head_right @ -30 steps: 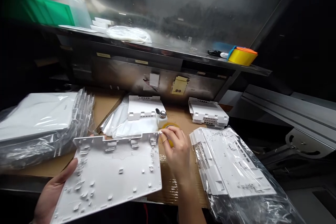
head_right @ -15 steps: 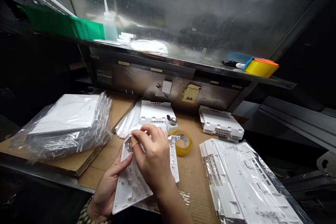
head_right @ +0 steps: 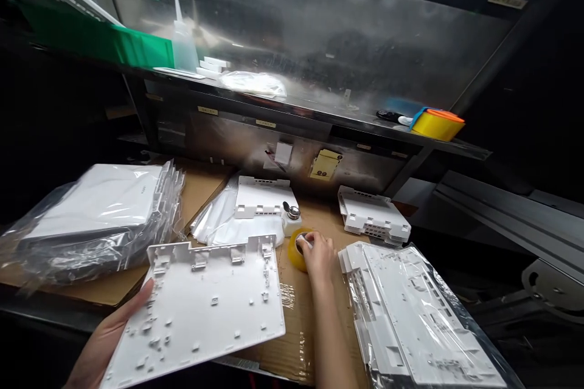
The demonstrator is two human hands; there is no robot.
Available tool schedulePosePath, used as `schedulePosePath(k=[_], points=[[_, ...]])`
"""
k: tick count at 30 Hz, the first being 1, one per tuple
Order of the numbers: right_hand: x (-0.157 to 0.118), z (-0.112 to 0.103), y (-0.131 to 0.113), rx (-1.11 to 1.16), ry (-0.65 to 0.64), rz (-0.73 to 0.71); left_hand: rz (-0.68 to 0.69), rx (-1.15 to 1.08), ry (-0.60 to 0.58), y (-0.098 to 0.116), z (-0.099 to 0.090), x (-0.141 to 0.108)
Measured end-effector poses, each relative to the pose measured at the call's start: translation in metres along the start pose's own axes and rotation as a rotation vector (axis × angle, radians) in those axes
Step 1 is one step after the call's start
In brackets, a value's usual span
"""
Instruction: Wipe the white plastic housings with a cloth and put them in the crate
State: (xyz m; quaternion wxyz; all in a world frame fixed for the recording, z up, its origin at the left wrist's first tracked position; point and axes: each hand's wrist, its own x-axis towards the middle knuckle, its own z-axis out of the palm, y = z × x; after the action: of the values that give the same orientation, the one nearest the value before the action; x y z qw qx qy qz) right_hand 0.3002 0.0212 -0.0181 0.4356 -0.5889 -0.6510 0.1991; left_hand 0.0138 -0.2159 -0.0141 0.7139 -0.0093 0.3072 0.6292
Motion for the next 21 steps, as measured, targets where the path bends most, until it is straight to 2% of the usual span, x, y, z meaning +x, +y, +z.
schedulePosePath(k=[4,6,7,8,9,11,13,14,18,21], points=[[-0.035,-0.012,-0.014,0.145,-0.075,0.036,-0.092,-0.001,0.048,-0.003,-0.012,-0.006],[-0.066,-0.022,-0.023,0.298,-0.236,0.088,-0.062,0.087,0.108,-0.009,-0.012,-0.004],[-0.084,-0.026,-0.025,0.406,-0.345,0.147,-0.019,0.175,0.150,-0.012,-0.010,-0.001],[-0.102,-0.029,-0.024,0.588,-0.463,0.280,0.036,0.313,0.165,-0.015,-0.007,0.004],[-0.118,-0.032,-0.020,0.752,-0.529,0.441,0.093,0.485,0.143,-0.018,-0.005,0.010],[-0.144,-0.040,-0.004,0.975,-0.472,0.744,0.173,0.829,0.008,-0.021,0.003,0.026],[-0.158,-0.052,0.019,1.032,-0.318,0.915,0.237,1.061,-0.134,-0.020,0.011,0.048],[-0.161,-0.060,0.031,1.032,-0.263,0.959,0.292,1.133,-0.151,-0.018,0.015,0.061],[-0.164,-0.093,0.066,1.028,-0.171,1.052,0.629,1.424,-0.073,0.000,0.026,0.117],[-0.167,-0.105,0.078,1.027,-0.076,1.078,0.738,1.588,-0.082,0.011,0.030,0.154]])
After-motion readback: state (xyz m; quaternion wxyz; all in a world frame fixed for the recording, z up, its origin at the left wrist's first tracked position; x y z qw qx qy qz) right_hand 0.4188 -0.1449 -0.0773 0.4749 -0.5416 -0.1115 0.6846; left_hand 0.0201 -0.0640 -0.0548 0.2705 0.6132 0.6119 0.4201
